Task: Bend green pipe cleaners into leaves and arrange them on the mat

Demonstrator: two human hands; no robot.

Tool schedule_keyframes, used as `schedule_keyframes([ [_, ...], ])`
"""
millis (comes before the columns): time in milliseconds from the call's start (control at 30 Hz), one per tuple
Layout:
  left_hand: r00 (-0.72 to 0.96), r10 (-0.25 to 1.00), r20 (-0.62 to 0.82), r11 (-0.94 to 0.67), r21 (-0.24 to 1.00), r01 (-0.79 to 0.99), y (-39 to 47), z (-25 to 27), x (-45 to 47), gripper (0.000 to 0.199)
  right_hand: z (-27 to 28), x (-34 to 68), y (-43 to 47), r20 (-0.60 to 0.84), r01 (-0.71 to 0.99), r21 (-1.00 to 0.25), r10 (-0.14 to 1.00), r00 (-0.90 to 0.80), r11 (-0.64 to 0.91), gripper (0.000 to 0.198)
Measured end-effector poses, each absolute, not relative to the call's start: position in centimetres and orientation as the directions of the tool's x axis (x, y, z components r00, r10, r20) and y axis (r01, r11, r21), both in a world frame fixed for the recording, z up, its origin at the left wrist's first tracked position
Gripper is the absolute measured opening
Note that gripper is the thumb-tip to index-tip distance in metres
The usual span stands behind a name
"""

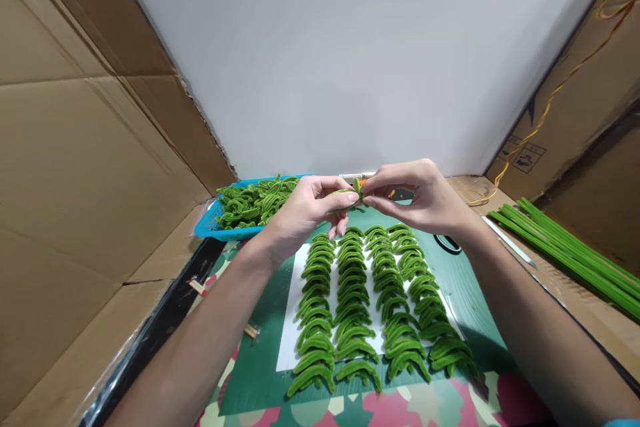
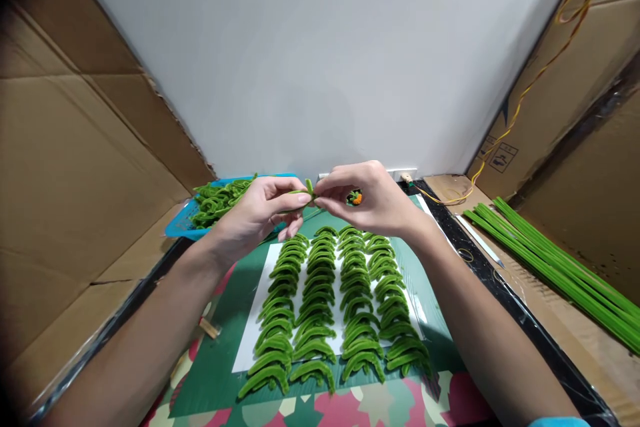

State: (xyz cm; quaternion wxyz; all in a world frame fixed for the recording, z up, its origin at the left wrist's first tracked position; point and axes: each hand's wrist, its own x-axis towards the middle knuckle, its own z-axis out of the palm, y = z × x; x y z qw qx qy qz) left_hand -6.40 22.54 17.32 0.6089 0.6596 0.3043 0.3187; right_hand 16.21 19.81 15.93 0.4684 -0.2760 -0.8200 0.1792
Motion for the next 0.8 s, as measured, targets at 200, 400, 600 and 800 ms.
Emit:
schedule_keyframes([
  [200, 0.595, 0.799, 0.086, -0.087, 0.996, -0.027, 22.36, 17.29, -6.47, 0.021, 16.4, 15.94, 19.22, 0.685, 0.358, -0.497, 0.61, -0.399, 0.791, 0.021],
  [400, 0.604, 0.79, 0.104, -0.115, 0.993, -0.02, 22.25, 17.33, -6.59, 0.015, 16.31, 15.84, 19.18, 0.669, 0.442, -0.368, 0.563, -0.485, 0.818, 0.033],
  [600, 0.624, 0.776, 0.098, -0.062, 0.995, -0.079, 22.26, 17.35, -6.79, 0.024, 16.13, 15.79, 19.4, 0.699, 0.54, -0.223, 0.519, -0.491, 0.812, 0.034],
  [800, 0.608, 0.782, 0.137, -0.094, 0.99, -0.102, 22.01, 17.34, -6.82, 0.026, 15.92, 15.61, 19.64, 0.733, 0.596, -0.064, 0.443, -0.517, 0.8, 0.026],
])
